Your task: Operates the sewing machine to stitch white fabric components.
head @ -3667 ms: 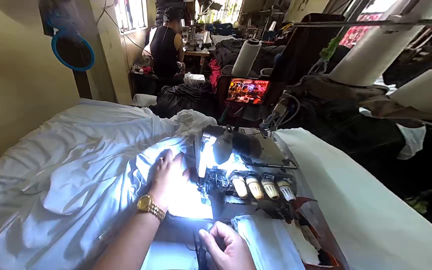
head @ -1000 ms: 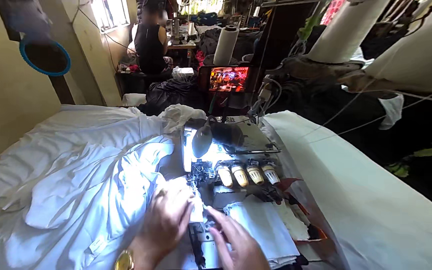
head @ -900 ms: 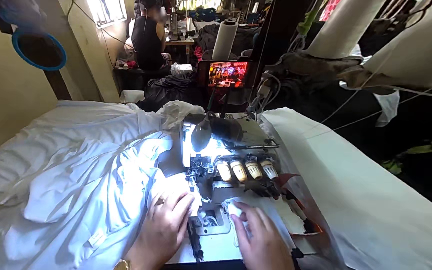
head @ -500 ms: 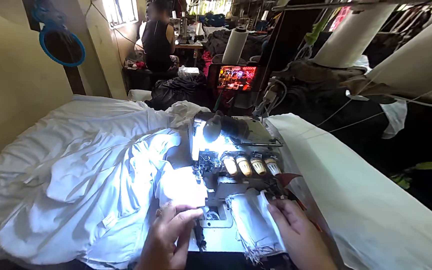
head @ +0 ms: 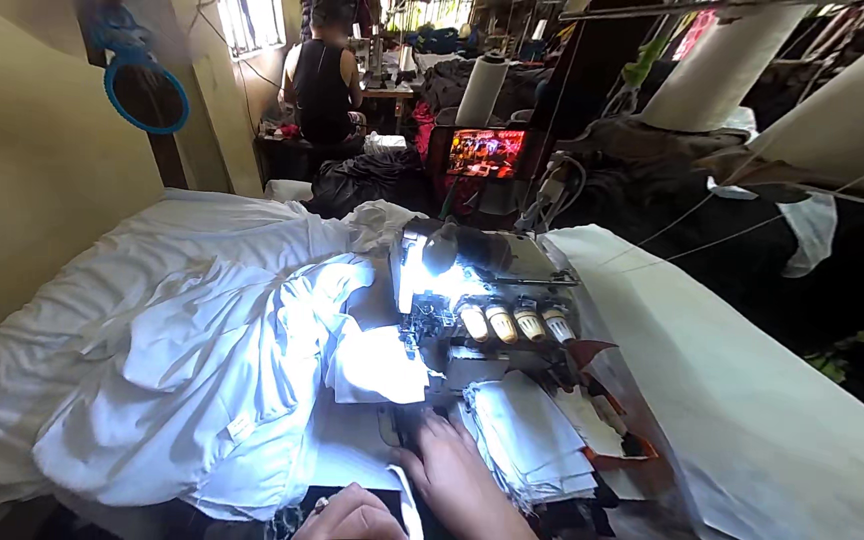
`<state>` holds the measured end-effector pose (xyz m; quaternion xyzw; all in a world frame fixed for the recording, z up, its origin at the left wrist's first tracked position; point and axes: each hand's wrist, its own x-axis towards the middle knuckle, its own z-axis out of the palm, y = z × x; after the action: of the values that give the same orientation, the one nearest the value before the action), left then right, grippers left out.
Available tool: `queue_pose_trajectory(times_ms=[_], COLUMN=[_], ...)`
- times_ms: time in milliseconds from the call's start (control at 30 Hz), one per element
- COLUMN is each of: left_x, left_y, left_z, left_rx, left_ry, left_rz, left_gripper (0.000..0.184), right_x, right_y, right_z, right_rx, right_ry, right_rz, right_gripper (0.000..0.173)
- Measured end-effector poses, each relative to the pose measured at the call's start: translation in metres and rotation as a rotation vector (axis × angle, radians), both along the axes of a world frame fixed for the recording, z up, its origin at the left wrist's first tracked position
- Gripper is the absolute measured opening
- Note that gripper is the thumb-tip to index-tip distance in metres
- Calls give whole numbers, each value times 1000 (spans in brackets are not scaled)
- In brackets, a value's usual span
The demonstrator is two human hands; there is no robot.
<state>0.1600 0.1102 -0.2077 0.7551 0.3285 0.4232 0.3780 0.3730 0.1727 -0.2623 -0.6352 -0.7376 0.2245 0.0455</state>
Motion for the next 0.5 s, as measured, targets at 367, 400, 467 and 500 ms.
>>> queue_pose_trajectory(times_ms=[367, 400, 467, 500], left_x=[-20, -21, -19, -16], left_y=[-2, -3, -2, -2], left_z=[-12, -15, -19, -20], left_rx=[-87, -113, -148, -156], left_ry=[-37, -58, -72, -77], left_rz=[-25, -31, -52, -61], left_gripper=[16, 15, 15, 16], right_x=[-1, 1, 0, -3], right_y=[-49, -58, -62, -59], right_z=[-2, -2, -7, -6], right_rx=[349, 241, 168, 150], right_ry=[292, 385, 451, 443], right_rz=[-189, -216, -261, -266], right_gripper=[25, 28, 31, 31])
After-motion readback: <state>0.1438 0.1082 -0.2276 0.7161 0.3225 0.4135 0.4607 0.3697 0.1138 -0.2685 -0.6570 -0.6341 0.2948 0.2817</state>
